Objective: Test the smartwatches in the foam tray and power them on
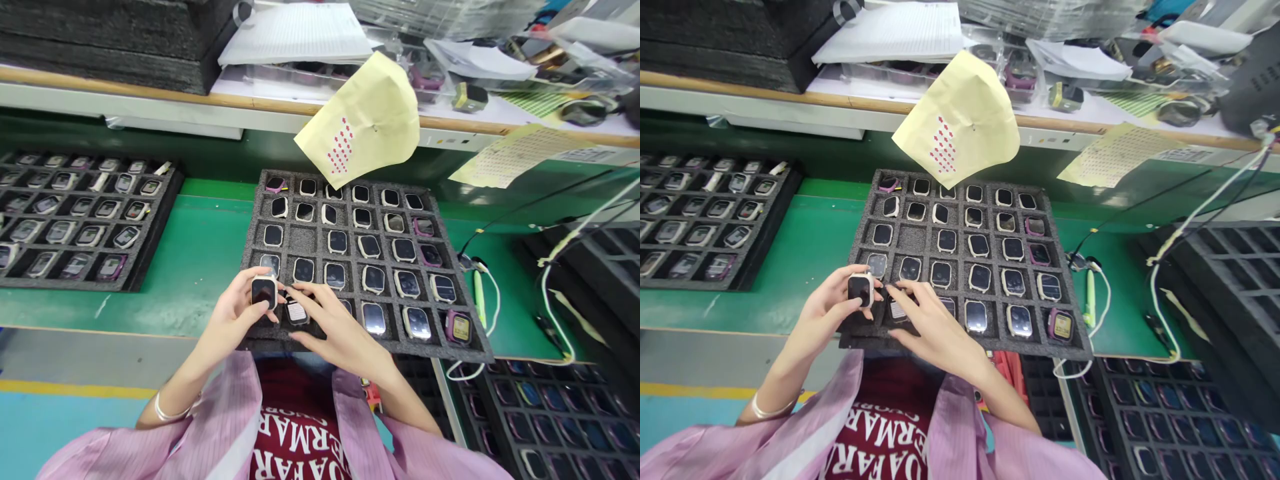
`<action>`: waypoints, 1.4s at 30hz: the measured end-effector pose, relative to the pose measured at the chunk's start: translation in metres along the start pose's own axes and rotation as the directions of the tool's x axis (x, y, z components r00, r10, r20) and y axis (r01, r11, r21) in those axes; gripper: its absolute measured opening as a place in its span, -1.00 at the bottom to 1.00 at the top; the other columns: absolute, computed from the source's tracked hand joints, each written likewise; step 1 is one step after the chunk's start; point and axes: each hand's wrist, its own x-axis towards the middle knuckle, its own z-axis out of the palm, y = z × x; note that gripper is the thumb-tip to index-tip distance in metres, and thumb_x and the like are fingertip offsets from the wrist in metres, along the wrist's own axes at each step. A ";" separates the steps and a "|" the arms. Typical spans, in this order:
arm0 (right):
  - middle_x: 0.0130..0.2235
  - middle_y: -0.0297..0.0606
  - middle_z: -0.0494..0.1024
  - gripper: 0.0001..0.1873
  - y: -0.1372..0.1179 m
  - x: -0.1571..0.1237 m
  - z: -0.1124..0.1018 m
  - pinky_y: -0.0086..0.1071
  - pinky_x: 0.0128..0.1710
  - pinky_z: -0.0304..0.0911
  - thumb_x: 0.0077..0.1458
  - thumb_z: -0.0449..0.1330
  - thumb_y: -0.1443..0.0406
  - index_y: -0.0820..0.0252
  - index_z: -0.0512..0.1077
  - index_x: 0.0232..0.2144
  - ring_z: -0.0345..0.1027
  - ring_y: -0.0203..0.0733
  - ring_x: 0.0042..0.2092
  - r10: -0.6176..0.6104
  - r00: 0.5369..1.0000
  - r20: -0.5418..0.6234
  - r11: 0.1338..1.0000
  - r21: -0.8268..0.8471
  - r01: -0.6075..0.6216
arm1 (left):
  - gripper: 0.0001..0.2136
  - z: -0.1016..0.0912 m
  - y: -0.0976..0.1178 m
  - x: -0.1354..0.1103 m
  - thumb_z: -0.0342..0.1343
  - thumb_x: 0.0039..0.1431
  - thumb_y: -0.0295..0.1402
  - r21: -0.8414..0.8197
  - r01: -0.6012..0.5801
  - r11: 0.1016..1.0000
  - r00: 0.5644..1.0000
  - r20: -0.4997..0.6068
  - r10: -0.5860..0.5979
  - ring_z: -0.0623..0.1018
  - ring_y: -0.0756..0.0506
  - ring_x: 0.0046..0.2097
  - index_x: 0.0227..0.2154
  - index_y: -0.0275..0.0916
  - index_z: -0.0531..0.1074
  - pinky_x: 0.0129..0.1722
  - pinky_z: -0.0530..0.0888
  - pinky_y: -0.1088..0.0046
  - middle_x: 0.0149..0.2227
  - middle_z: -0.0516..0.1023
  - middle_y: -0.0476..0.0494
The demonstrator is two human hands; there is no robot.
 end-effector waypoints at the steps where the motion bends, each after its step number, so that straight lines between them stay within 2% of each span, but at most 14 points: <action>1: 0.23 -0.12 0.27 -0.36 -0.001 -0.004 -0.006 0.00 0.20 0.17 0.11 0.26 0.29 -0.01 0.22 0.23 0.14 0.04 0.24 -0.020 1.000 0.000 0.996 -0.086 0.020 | -0.64 0.000 0.000 -0.001 0.15 0.19 -0.38 0.012 0.005 1.000 1.000 0.003 -0.005 0.56 -0.07 -0.19 0.05 -0.19 0.29 -0.24 0.54 0.43 -0.09 0.51 -0.19; 5: -0.05 -0.07 0.50 -0.76 -0.001 -0.026 -0.022 0.02 -0.02 0.28 0.28 0.08 0.26 0.16 0.45 -0.06 0.34 0.05 -0.03 0.094 0.986 -0.139 0.904 -0.403 -0.143 | -0.64 0.004 -0.001 -0.004 0.15 0.18 -0.38 0.080 0.031 0.996 1.000 -0.005 -0.030 0.53 -0.03 -0.29 0.03 -0.18 0.29 -0.41 0.49 0.51 -0.16 0.47 -0.15; 9: -0.19 -0.01 0.51 -0.75 0.005 -0.038 -0.009 -0.02 -0.14 0.32 0.30 0.01 0.30 0.25 0.46 -0.13 0.37 0.07 -0.15 0.221 0.946 -0.238 0.808 -0.498 -0.315 | -0.59 0.015 -0.004 -0.004 0.20 0.11 -0.42 0.165 0.095 0.982 0.995 -0.007 -0.095 0.38 0.07 -0.47 0.03 -0.16 0.29 -0.57 0.34 0.61 -0.32 0.37 0.01; 13: -0.15 -0.07 0.48 -0.73 0.007 -0.038 0.009 -0.13 -0.11 0.34 0.23 0.15 0.25 0.23 0.40 -0.04 0.40 0.02 -0.11 0.301 0.885 -0.356 0.887 -0.237 -0.397 | -0.60 0.029 -0.008 -0.004 0.19 0.11 -0.43 0.222 0.110 0.969 0.993 0.016 -0.117 0.34 0.09 -0.47 0.02 -0.16 0.28 -0.57 0.32 0.64 -0.33 0.34 0.02; 16: -0.27 -0.23 0.46 -0.67 0.006 -0.039 0.011 -0.23 -0.20 0.34 0.13 0.27 0.23 0.18 0.44 -0.06 0.40 -0.09 -0.24 0.383 0.850 -0.362 0.910 -0.010 -0.414 | -0.62 0.034 -0.009 -0.005 0.15 0.14 -0.42 0.256 0.130 0.958 0.990 0.009 -0.137 0.30 0.11 -0.52 0.02 -0.16 0.26 -0.59 0.32 0.64 -0.34 0.33 0.05; 18: -0.32 -0.27 0.43 -0.76 0.006 -0.040 0.007 -0.27 -0.21 0.33 0.14 0.26 0.26 0.14 0.50 -0.12 0.38 -0.15 -0.27 0.386 0.850 -0.358 0.921 0.095 -0.378 | -0.61 0.035 -0.009 -0.004 0.15 0.14 -0.43 0.279 0.125 0.952 0.992 -0.005 -0.129 0.29 0.11 -0.54 0.03 -0.15 0.26 -0.61 0.32 0.63 -0.35 0.32 0.06; 21: -0.13 -0.19 0.46 -0.90 0.007 -0.038 0.000 -0.23 -0.01 0.28 0.14 0.26 0.28 0.12 0.55 -0.26 0.39 -0.11 -0.07 0.341 0.871 -0.355 0.923 0.304 -0.237 | -0.62 0.036 -0.008 -0.003 0.14 0.14 -0.43 0.318 0.107 0.942 0.994 -0.025 -0.105 0.27 0.12 -0.56 0.02 -0.14 0.27 -0.62 0.30 0.62 -0.33 0.33 0.06; 23: -0.02 -0.18 0.49 -0.92 0.006 -0.035 -0.003 -0.19 0.07 0.26 0.17 0.23 0.27 0.11 0.51 -0.27 0.39 -0.09 0.03 0.361 0.880 -0.308 0.816 0.560 -0.139 | -0.63 0.038 -0.008 -0.002 0.13 0.14 -0.44 0.338 0.100 0.936 0.995 -0.022 -0.099 0.29 0.12 -0.55 0.02 -0.13 0.28 -0.60 0.29 0.61 -0.32 0.34 0.06; 26: -0.14 -0.20 0.59 -0.89 0.005 -0.029 -0.006 -0.25 -0.19 0.43 0.26 0.13 0.25 0.08 0.40 -0.17 0.52 -0.15 -0.17 0.432 0.884 -0.177 0.487 0.871 -0.064 | -0.62 0.041 -0.007 -0.001 0.12 0.13 -0.46 0.364 0.072 0.929 0.997 -0.010 -0.073 0.37 0.06 -0.46 0.02 -0.14 0.29 -0.53 0.32 0.59 -0.35 0.38 0.04; 29: -0.18 -0.17 0.61 -0.74 0.002 -0.024 -0.007 -0.37 -0.36 0.42 0.26 0.13 0.24 0.10 0.36 -0.01 0.52 -0.19 -0.26 0.460 0.883 -0.090 0.295 0.954 -0.056 | -0.62 0.043 -0.008 0.001 0.13 0.11 -0.48 0.388 0.035 0.921 0.999 -0.005 -0.036 0.44 0.00 -0.36 0.02 -0.16 0.31 -0.44 0.36 0.56 -0.32 0.44 0.00; 32: -0.04 -0.06 0.56 -0.58 0.000 -0.023 -0.009 -0.28 -0.17 0.42 0.27 0.11 0.23 0.13 0.28 0.16 0.48 -0.13 -0.08 0.429 0.903 -0.028 0.185 0.981 -0.057 | -0.62 0.043 -0.009 0.001 0.13 0.11 -0.47 0.405 0.022 0.914 1.000 0.000 -0.024 0.47 -0.02 -0.34 0.02 -0.17 0.32 -0.39 0.38 0.53 -0.30 0.48 -0.01; 34: 0.01 -0.06 0.53 -0.54 0.000 -0.024 -0.010 -0.20 -0.07 0.39 0.28 0.10 0.23 0.09 0.25 0.21 0.45 -0.10 -0.01 0.398 0.918 0.009 0.146 0.987 -0.073 | -0.61 0.041 -0.011 0.001 0.13 0.12 -0.46 0.414 0.018 0.910 1.000 -0.004 -0.018 0.47 -0.03 -0.33 0.03 -0.17 0.31 -0.36 0.39 0.51 -0.29 0.47 -0.02; 37: -0.02 -0.12 0.55 -0.57 0.003 -0.027 -0.011 -0.19 -0.04 0.37 0.25 0.15 0.25 0.03 0.33 0.16 0.46 -0.13 -0.03 0.368 0.929 0.027 0.169 0.981 -0.096 | -0.61 0.038 -0.013 0.001 0.12 0.12 -0.45 0.433 0.002 0.901 1.000 0.000 -0.003 0.47 -0.04 -0.30 0.03 -0.17 0.30 -0.32 0.39 0.50 -0.28 0.46 -0.02; 42: -0.15 -0.23 0.57 -0.74 0.012 -0.026 -0.005 -0.27 -0.15 0.43 0.00 0.38 0.33 0.07 0.59 -0.19 0.50 -0.13 -0.12 0.299 0.954 -0.009 0.231 0.971 -0.063 | -0.65 0.037 -0.012 -0.001 0.07 0.10 -0.53 0.482 -0.034 0.876 0.998 0.069 0.000 0.49 -0.07 -0.18 -0.03 -0.18 0.34 -0.22 0.39 0.48 -0.16 0.50 -0.07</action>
